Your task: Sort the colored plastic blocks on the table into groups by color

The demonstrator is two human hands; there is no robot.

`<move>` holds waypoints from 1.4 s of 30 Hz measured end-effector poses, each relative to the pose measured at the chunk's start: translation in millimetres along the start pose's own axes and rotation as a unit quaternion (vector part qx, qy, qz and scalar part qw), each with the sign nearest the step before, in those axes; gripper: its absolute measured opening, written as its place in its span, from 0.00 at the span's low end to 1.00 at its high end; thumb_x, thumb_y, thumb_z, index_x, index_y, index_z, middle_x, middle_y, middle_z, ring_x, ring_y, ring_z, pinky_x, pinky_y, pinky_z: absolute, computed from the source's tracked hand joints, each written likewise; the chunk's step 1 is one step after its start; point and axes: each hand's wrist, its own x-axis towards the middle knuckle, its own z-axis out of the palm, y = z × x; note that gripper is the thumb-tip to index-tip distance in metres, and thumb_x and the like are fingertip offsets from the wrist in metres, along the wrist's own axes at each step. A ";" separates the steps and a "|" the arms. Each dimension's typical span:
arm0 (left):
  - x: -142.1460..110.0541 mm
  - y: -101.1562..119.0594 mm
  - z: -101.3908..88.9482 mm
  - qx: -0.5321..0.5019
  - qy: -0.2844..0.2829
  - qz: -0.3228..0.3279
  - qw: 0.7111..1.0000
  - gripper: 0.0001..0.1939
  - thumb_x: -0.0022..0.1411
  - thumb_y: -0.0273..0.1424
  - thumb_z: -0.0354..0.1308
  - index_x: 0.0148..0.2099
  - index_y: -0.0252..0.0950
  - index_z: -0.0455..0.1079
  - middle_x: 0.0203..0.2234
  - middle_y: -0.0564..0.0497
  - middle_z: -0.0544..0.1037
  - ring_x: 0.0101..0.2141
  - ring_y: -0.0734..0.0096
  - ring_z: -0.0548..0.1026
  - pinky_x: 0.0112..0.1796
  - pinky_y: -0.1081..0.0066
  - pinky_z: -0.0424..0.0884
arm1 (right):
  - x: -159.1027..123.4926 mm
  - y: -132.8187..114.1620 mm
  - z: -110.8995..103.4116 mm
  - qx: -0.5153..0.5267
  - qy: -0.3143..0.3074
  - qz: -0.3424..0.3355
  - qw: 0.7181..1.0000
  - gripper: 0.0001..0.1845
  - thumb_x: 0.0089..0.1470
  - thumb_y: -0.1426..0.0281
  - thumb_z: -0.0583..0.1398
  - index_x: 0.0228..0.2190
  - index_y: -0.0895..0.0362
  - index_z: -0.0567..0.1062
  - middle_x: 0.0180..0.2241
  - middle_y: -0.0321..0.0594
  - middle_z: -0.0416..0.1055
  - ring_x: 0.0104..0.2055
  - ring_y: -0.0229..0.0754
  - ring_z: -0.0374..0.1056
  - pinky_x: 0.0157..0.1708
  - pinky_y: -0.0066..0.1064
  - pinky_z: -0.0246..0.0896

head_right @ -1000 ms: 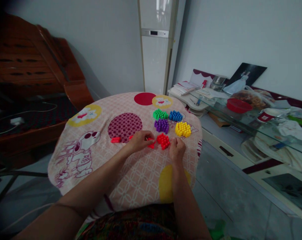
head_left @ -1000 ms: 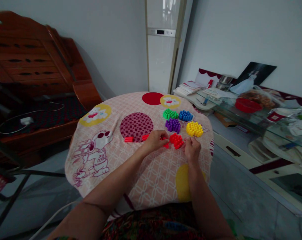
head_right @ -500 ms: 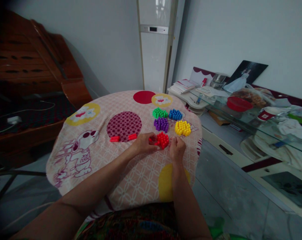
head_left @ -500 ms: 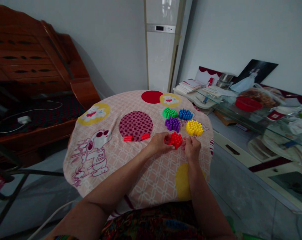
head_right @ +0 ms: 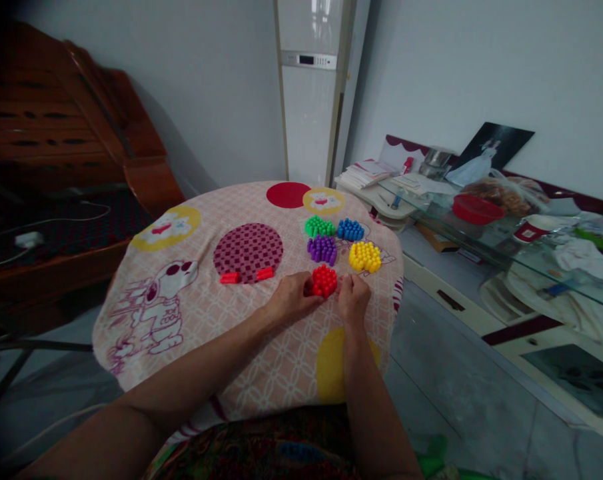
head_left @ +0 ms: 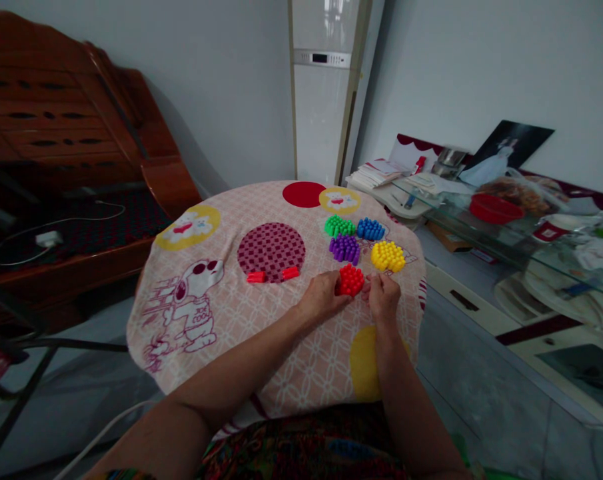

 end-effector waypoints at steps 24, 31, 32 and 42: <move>19.6 -68.5 -84.0 0.275 -0.066 -0.074 0.956 0.08 0.58 0.31 0.62 0.41 0.38 0.79 0.41 0.44 0.79 0.43 0.57 0.76 0.38 0.68 0.68 | -0.6 -0.9 -0.5 -0.017 -0.004 -0.006 1.000 0.20 0.57 0.59 0.51 0.27 0.58 0.75 0.15 0.34 0.66 0.20 0.39 0.62 0.24 0.31 0.54; 21.1 -56.2 -70.5 0.164 -0.034 0.038 0.985 0.08 0.61 0.32 0.59 0.41 0.35 0.77 0.36 0.46 0.80 0.38 0.64 0.76 0.40 0.70 0.67 | 0.6 3.2 -0.6 -0.021 -0.008 -0.012 1.000 0.19 0.58 0.59 0.51 0.28 0.58 0.75 0.17 0.35 0.66 0.23 0.40 0.62 0.25 0.30 0.52; 20.7 -50.8 -65.1 0.131 -0.028 0.058 0.989 0.09 0.60 0.30 0.60 0.43 0.35 0.76 0.36 0.47 0.80 0.37 0.66 0.76 0.39 0.71 0.68 | 0.7 3.5 -0.6 -0.020 -0.009 -0.013 1.000 0.19 0.58 0.59 0.51 0.28 0.58 0.75 0.17 0.35 0.66 0.23 0.40 0.62 0.25 0.30 0.52; 21.2 -17.0 -19.0 0.097 -0.031 0.102 0.990 0.06 0.55 0.24 0.59 0.37 0.33 0.74 0.33 0.45 0.78 0.36 0.64 0.75 0.39 0.69 0.69 | 0.6 2.6 -0.9 -0.027 -0.003 -0.027 0.999 0.18 0.57 0.59 0.52 0.24 0.57 0.73 0.16 0.33 0.64 0.22 0.38 0.59 0.24 0.30 0.50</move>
